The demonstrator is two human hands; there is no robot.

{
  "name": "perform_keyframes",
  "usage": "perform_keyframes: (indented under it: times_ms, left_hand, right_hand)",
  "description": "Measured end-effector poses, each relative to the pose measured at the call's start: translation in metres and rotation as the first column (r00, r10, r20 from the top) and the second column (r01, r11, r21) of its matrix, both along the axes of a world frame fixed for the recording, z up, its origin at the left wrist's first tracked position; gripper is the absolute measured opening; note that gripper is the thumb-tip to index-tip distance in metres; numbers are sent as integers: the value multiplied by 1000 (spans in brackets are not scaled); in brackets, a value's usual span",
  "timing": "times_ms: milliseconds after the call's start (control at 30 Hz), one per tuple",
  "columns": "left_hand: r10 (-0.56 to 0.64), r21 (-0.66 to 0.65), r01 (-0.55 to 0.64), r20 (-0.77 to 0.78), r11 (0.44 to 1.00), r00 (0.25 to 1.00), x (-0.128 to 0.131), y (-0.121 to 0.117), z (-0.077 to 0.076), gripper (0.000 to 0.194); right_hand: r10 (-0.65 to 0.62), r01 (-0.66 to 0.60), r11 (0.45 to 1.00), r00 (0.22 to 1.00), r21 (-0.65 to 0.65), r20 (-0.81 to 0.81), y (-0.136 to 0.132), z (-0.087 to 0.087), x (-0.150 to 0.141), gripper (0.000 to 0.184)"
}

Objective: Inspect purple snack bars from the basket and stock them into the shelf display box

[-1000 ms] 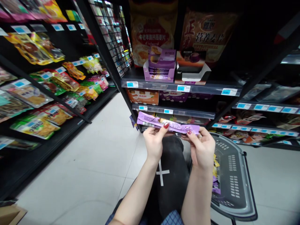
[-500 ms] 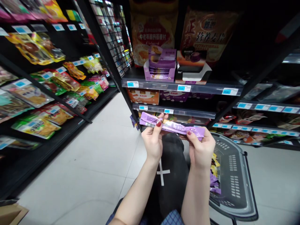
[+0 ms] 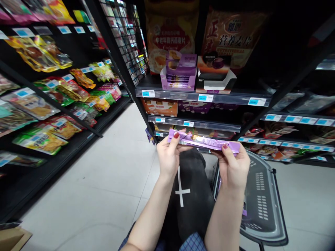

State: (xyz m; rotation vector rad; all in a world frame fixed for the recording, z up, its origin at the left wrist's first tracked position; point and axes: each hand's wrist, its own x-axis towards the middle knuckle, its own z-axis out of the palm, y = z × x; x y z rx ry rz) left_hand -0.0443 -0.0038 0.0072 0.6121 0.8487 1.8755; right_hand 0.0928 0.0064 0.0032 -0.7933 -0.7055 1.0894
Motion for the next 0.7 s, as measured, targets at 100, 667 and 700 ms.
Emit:
perform_keyframes:
  times_ms: [100,667,700]
  left_hand:
    - [-44,-32,43,-26,999,999,-2,1,1,25]
    - [-100,-78,108,101,991,990,9,0,-3,27]
    - [-104,-83,113,104,990,989,8,0,-3,27]
  right_hand:
    - [-111,112,994,994,-22,10,1,0,-4,22]
    - [-317,317,948,946,14,71,2,-7,4,20]
    - [-315,314,949,946,15,80,1,-7,5,20]
